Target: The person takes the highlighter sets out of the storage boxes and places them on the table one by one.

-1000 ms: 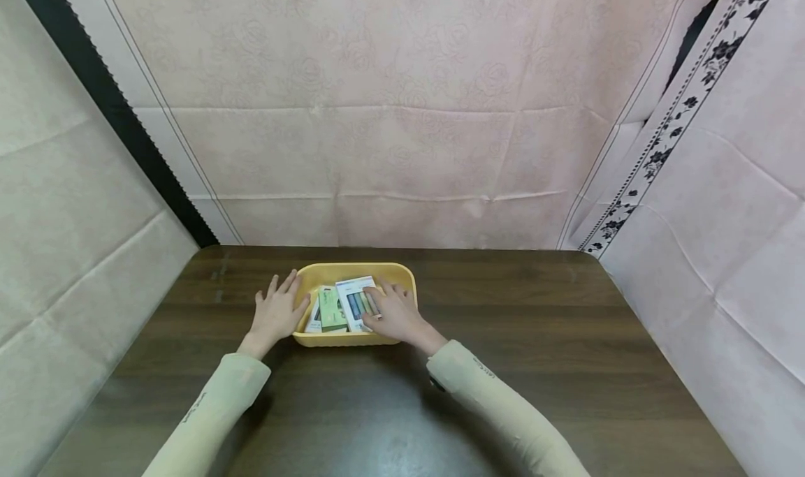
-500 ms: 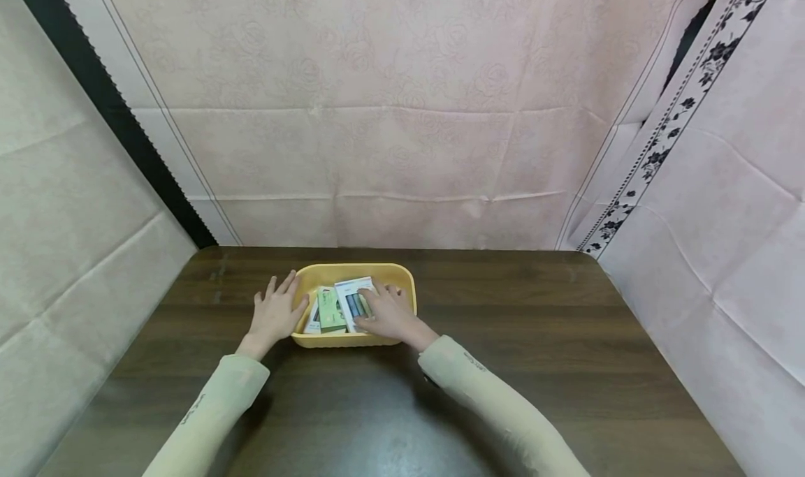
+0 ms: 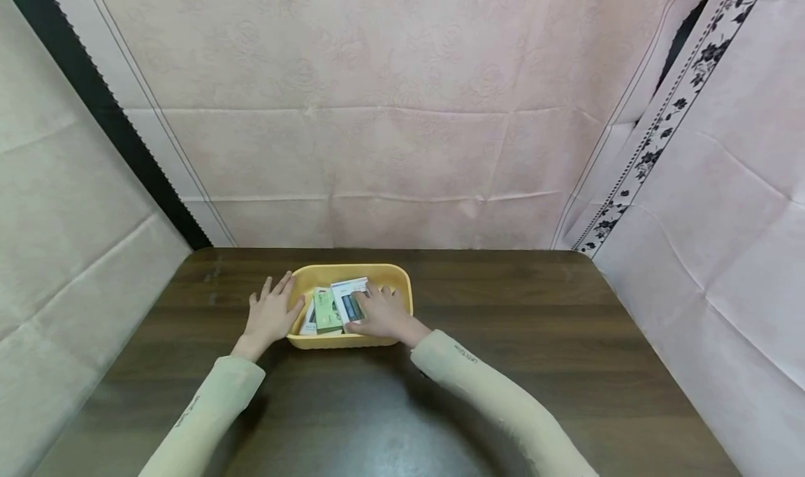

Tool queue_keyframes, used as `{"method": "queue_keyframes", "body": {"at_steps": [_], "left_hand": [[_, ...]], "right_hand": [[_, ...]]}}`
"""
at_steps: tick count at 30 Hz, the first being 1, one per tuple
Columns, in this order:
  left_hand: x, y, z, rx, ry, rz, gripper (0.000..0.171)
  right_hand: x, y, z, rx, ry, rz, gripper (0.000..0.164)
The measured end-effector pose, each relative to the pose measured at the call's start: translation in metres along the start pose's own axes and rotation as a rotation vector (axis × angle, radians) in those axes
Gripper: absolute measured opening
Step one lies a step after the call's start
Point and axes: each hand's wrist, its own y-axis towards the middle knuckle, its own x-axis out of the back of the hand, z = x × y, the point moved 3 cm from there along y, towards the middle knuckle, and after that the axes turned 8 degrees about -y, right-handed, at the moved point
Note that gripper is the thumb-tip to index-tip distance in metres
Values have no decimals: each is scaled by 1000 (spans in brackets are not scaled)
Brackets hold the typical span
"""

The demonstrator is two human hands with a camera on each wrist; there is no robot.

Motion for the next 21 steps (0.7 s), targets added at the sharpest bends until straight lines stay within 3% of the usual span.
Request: {"method": "queue_keyframes", "body": {"at_steps": [21], "left_hand": [[-1,0,2,-5,-13,-14,55]], "right_hand": [[-6,14,4,-29,-3,56,78]]}}
